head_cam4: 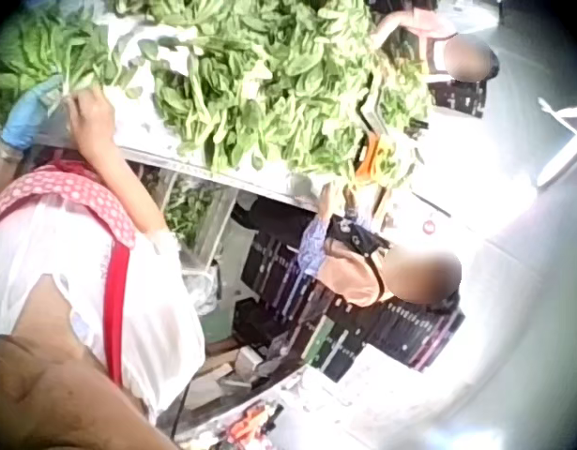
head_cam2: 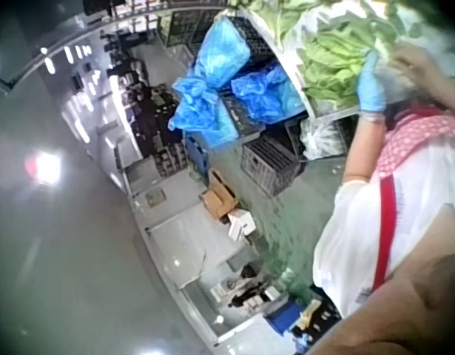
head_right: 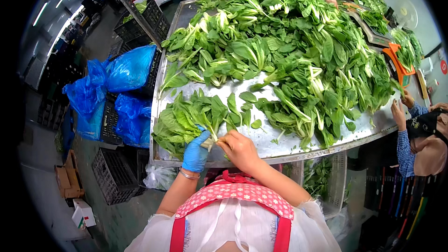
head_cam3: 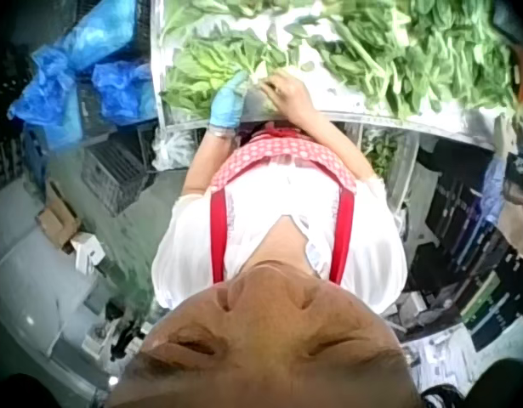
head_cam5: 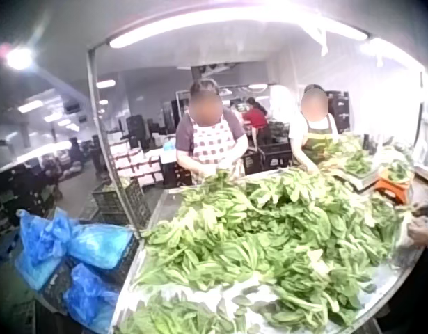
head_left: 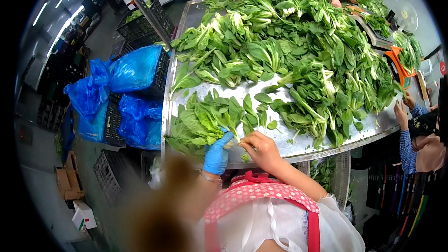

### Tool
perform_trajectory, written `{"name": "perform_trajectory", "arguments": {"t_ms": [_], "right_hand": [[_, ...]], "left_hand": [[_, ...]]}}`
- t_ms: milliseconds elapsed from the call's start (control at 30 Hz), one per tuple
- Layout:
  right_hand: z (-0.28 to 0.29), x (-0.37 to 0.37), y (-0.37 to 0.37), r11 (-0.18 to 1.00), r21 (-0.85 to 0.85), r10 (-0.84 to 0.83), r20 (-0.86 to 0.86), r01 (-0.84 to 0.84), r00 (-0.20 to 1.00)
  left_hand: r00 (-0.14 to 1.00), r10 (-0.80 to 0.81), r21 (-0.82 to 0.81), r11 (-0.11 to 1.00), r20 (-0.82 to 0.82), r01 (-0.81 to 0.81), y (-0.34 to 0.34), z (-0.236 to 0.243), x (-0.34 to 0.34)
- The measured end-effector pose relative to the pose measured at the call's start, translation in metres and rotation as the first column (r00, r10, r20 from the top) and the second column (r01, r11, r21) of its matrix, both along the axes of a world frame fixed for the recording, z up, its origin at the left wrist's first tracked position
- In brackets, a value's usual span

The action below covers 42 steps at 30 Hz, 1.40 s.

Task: The person picks up bunches of leafy green vegetables from a pile on a metal table and trims the stems by hand before setting them aside.

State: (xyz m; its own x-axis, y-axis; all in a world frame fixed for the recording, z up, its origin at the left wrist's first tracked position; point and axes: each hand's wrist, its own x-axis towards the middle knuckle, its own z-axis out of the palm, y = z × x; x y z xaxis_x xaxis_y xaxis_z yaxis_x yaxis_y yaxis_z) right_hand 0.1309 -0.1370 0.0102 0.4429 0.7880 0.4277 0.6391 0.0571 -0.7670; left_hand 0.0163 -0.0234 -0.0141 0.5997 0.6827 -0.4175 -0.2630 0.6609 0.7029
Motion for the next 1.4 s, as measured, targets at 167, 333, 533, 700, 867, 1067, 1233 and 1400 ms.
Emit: {"name": "perform_trajectory", "arguments": {"t_ms": [167,333,533,700,867,1067,1233,1400], "right_hand": [[-0.002,-0.005,0.0,0.995,-0.1,-0.023,0.013,0.024,1.0],[0.01,-0.005,-0.018,0.938,-0.318,-0.074,0.206,0.138,0.976],[0.015,0.011,-0.023,0.947,-0.165,-0.244,0.19,0.276,0.951],[0.034,0.026,-0.035,0.998,-0.058,-0.047,-0.185,0.037,0.982],[0.031,0.048,-0.078,0.999,-0.054,-0.026,-0.379,0.006,0.925],[0.029,0.101,-0.136,0.985,0.138,-0.013,-0.535,0.102,0.845],[0.049,0.147,-0.188,0.944,0.163,-0.032,-0.82,0.286,0.572],[0.032,0.212,-0.273,0.855,-0.092,-0.45,-0.623,0.511,0.641]], "left_hand": [[0.998,-0.035,0.029,0.999,-0.059,0.037,0.013,0.004,0.001],[0.992,-0.071,0.352,0.93,-0.103,0.103,0.037,0.018,0.007],[0.934,-0.314,0.551,0.756,-0.17,0.354,0.025,0.019,0.023],[0.912,-0.388,0.615,0.689,-0.134,0.383,-0.011,0.012,0.048],[0.824,-0.565,0.589,0.654,-0.036,0.475,-0.068,0.014,0.096],[0.738,-0.63,0.053,0.768,0.242,0.638,-0.121,0.038,0.132],[0.561,-0.557,0.627,0.091,-0.612,0.774,-0.187,0.099,0.182],[0.566,-0.659,0.645,0.156,-0.496,0.748,-0.209,0.114,0.209]]}}
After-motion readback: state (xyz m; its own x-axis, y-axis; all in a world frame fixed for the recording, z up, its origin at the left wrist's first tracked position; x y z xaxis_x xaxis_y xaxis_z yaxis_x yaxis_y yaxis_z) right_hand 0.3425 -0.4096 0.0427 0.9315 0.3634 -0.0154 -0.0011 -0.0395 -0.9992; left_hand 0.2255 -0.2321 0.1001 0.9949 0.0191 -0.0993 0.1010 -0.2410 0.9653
